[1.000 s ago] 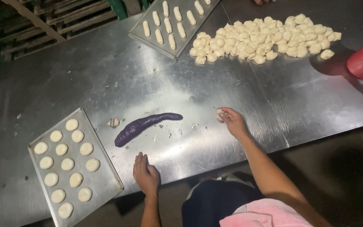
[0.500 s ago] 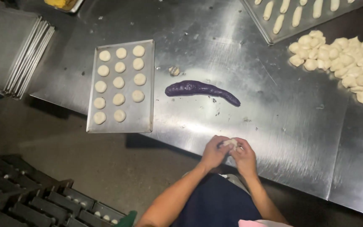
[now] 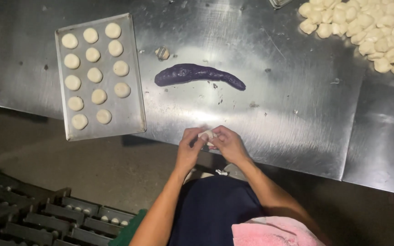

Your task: Shaping dough, adding purple filling, sealing into balls, arranging on trays, and scoring lines on the bread dough.

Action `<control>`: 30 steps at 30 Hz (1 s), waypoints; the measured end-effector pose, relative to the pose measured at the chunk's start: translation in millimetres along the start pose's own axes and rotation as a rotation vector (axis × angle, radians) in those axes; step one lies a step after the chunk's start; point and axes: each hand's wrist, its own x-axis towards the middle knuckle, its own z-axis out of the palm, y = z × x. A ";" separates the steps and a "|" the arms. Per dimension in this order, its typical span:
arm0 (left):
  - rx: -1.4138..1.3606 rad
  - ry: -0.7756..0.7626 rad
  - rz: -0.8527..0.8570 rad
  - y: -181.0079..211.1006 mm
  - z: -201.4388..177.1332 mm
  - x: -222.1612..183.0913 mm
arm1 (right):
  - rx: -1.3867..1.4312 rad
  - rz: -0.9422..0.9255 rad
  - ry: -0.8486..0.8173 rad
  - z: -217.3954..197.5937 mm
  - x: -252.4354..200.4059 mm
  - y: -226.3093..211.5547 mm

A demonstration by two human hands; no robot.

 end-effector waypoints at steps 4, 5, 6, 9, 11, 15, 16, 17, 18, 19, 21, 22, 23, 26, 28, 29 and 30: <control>-0.228 0.055 -0.085 -50.4 -14.7 9.1 | 0.057 -0.118 0.027 25.5 4.0 -3.0; -0.167 0.074 -0.051 -50.6 -20.2 10.2 | 0.139 -0.158 -0.002 31.9 2.6 -11.5; -0.108 0.086 -0.017 -50.4 -24.1 13.1 | 0.221 -0.201 -0.024 36.8 1.2 -20.7; 0.099 0.037 0.107 -24.3 -41.7 12.8 | 0.247 -0.169 -0.090 48.1 0.9 -34.7; 0.084 -0.046 0.104 -23.2 -56.4 17.3 | 0.187 -0.149 0.018 58.0 7.3 -27.9; -0.142 -0.220 -0.023 -25.4 -81.2 28.5 | 0.093 -0.238 0.309 106.7 10.5 -41.9; -0.156 -0.237 -0.012 -33.3 -88.5 29.9 | 0.080 -0.247 0.327 112.9 12.0 -45.8; -0.266 -0.291 -0.039 -40.9 -95.0 31.9 | 0.023 -0.242 0.391 118.4 13.5 -50.1; -0.377 -0.350 -0.065 -47.1 -98.2 37.0 | -0.036 -0.240 0.458 120.8 15.9 -56.6; -0.392 -0.371 -0.051 -68.9 -101.7 41.5 | -0.052 -0.252 0.480 108.3 20.9 -57.9; -0.538 -0.238 -0.056 -113.1 -108.7 51.7 | -0.178 -0.151 0.133 84.1 30.1 -59.9; -0.553 -0.247 -0.051 -104.6 -121.3 56.7 | -0.192 -0.152 0.143 53.6 43.1 -52.5; -0.514 -0.155 -0.133 -97.4 -134.0 61.2 | -0.447 -0.271 0.411 22.5 55.2 -44.9; -0.445 -0.061 -0.213 -86.1 -170.8 54.2 | -0.864 -0.450 0.847 -39.7 79.2 -37.7; -0.410 -0.054 -0.198 -82.5 -186.8 46.4 | -1.014 -0.533 1.016 -61.3 95.1 -42.7; -0.384 -0.058 -0.200 -82.2 -191.0 42.4 | -1.112 -0.542 0.989 -66.7 103.6 -45.8; -0.352 -0.066 -0.212 -83.2 -196.4 34.2 | -1.206 -0.539 0.963 -69.9 108.0 -43.3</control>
